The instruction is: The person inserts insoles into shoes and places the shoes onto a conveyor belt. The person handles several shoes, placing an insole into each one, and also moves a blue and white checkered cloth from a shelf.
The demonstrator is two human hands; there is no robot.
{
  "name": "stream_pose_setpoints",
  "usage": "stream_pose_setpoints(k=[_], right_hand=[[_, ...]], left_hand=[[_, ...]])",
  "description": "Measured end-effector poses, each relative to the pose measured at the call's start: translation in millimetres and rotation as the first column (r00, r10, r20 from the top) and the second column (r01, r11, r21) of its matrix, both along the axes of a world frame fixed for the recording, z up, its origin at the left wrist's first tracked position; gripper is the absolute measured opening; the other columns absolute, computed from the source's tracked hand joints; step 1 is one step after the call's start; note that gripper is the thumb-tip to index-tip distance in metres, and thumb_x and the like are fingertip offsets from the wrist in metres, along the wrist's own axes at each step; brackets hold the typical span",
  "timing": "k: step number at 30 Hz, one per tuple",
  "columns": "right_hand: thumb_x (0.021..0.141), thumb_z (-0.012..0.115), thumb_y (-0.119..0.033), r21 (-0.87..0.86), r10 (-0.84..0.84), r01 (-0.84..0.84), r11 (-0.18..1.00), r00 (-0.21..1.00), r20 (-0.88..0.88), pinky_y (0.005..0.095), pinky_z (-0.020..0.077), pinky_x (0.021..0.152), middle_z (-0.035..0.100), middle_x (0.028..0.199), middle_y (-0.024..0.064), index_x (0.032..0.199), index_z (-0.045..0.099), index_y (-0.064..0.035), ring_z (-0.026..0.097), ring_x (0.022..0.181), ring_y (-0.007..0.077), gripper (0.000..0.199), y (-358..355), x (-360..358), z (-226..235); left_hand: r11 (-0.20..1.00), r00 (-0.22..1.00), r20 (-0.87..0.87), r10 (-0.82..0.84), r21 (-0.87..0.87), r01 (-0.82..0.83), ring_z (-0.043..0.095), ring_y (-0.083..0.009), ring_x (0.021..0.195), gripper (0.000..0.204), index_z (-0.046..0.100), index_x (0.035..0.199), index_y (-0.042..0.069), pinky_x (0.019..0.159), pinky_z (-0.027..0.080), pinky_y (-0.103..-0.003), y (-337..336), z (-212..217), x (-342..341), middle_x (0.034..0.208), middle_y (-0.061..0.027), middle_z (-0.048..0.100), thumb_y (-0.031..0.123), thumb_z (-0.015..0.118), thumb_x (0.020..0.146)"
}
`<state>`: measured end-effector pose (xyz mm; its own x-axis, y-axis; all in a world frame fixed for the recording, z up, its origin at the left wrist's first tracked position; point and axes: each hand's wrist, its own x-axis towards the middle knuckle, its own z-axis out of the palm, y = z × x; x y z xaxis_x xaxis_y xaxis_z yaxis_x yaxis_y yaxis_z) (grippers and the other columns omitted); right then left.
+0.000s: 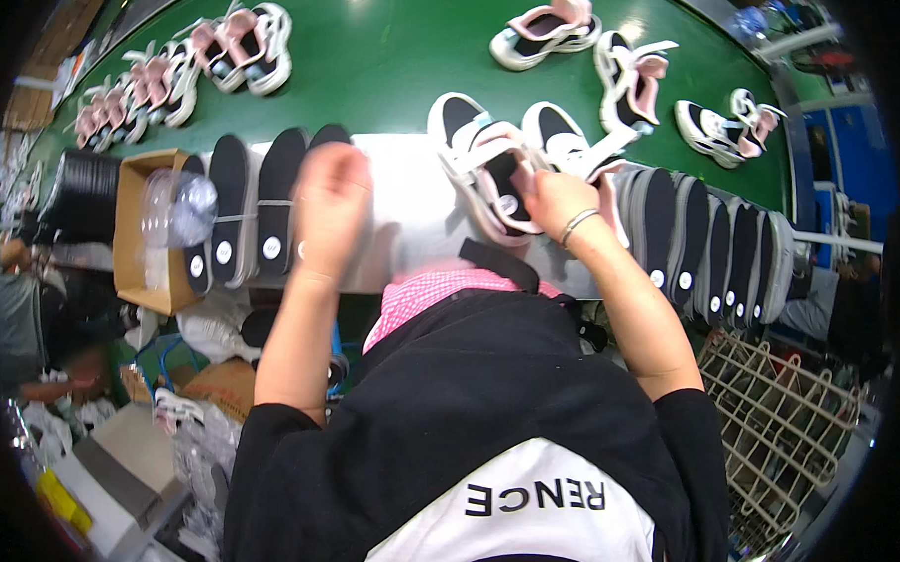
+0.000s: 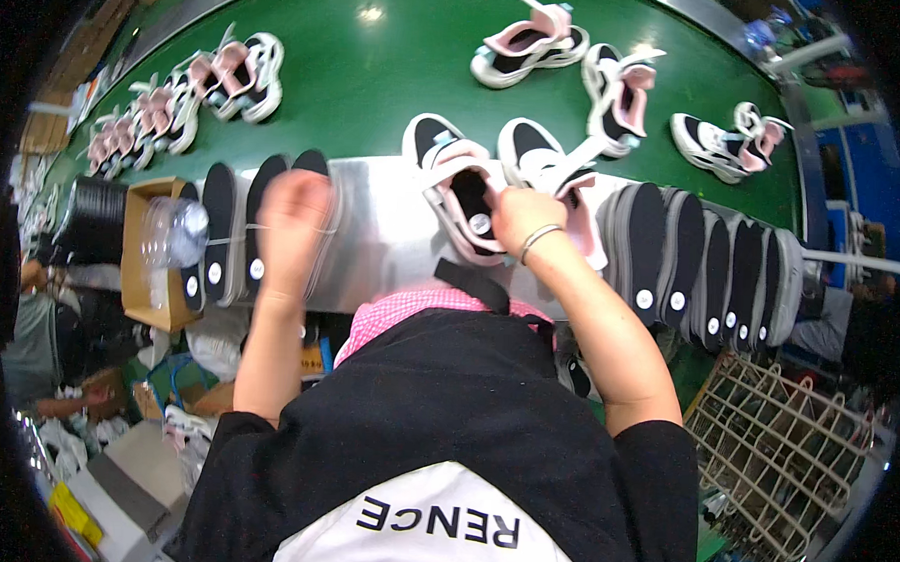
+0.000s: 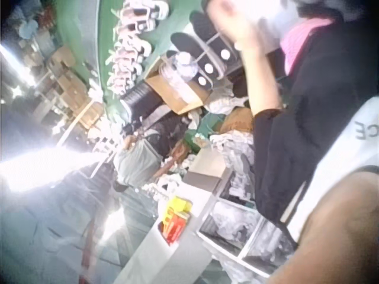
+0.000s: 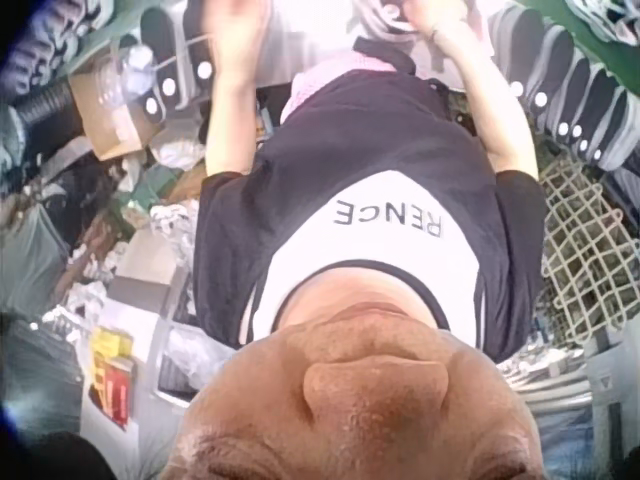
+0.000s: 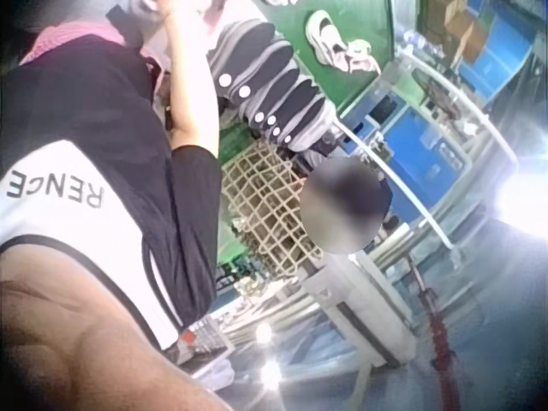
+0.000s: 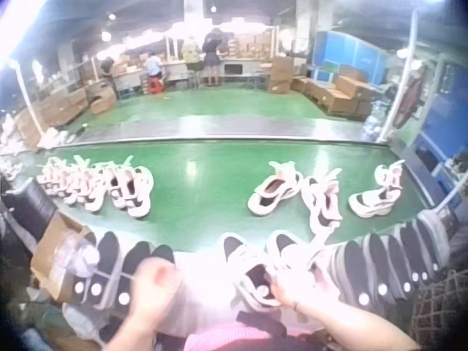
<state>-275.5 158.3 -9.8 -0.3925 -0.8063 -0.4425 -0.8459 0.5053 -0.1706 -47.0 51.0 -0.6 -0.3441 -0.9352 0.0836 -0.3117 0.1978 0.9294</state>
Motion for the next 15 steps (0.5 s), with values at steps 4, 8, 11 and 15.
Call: stream_pose_setpoints(k=[4, 8, 11, 15], right_hand=[[0.068, 0.054, -0.023, -0.186, 0.055, -0.032, 0.982, 0.991, 0.119, 0.0398, 0.0466, 0.062, 0.059, 0.075, 0.0171, 0.078, 0.060, -0.0032, 0.059, 0.076, 0.0285, 0.023, 8, 15, 28], [0.057, 0.058, -0.011, -0.264, 0.176, -0.099, 0.959, 0.942, 0.287, 0.0369, 0.0457, 0.070, 0.060, 0.076, 0.0166, 0.071, 0.063, -0.0037, 0.059, 0.074, 0.0303, 0.017, -10, 33, 1], [0.060, 0.060, -0.011, -0.037, 0.180, -0.177, 0.984, 0.943, 0.279, 0.0347, 0.0457, 0.072, 0.061, 0.084, 0.0159, 0.083, 0.063, -0.0013, 0.060, 0.080, 0.0276, 0.025, -21, 29, 9], [0.060, 0.064, -0.019, -0.168, -0.060, 0.118, 0.979, 0.947, 0.314, 0.0323, 0.0438, 0.077, 0.058, 0.097, 0.0144, 0.091, 0.062, -0.0050, 0.057, 0.089, 0.0260, 0.034, -23, 26, -54]], left_hand=[[0.956, 0.971, -0.028, -0.237, 0.171, 0.238, 0.050, -0.0233, 0.093, 0.057, 0.040, 0.114, 0.000, 0.081, 0.040, -0.033, 51, -75, -67, 0.102, -0.0142, 0.050, 0.022, 0.065, 0.069], [0.912, 0.939, -0.247, -0.240, 0.274, 0.306, 0.047, -0.0207, 0.101, 0.041, 0.048, 0.112, 0.000, 0.085, 0.038, -0.030, 47, -47, -108, 0.109, -0.0112, 0.051, 0.004, 0.052, 0.071], [0.897, 0.921, -0.314, -0.229, 0.299, 0.325, 0.050, -0.0194, 0.095, 0.035, 0.049, 0.109, 0.000, 0.083, 0.040, -0.031, 53, -50, -108, 0.107, -0.0100, 0.052, -0.002, 0.048, 0.074], [0.772, 0.962, -0.267, -0.048, 0.601, 0.205, 0.048, -0.0221, 0.095, 0.050, 0.029, 0.126, 0.013, 0.067, 0.047, -0.033, 62, -66, -108, 0.117, -0.0062, 0.037, 0.007, 0.045, 0.079]])
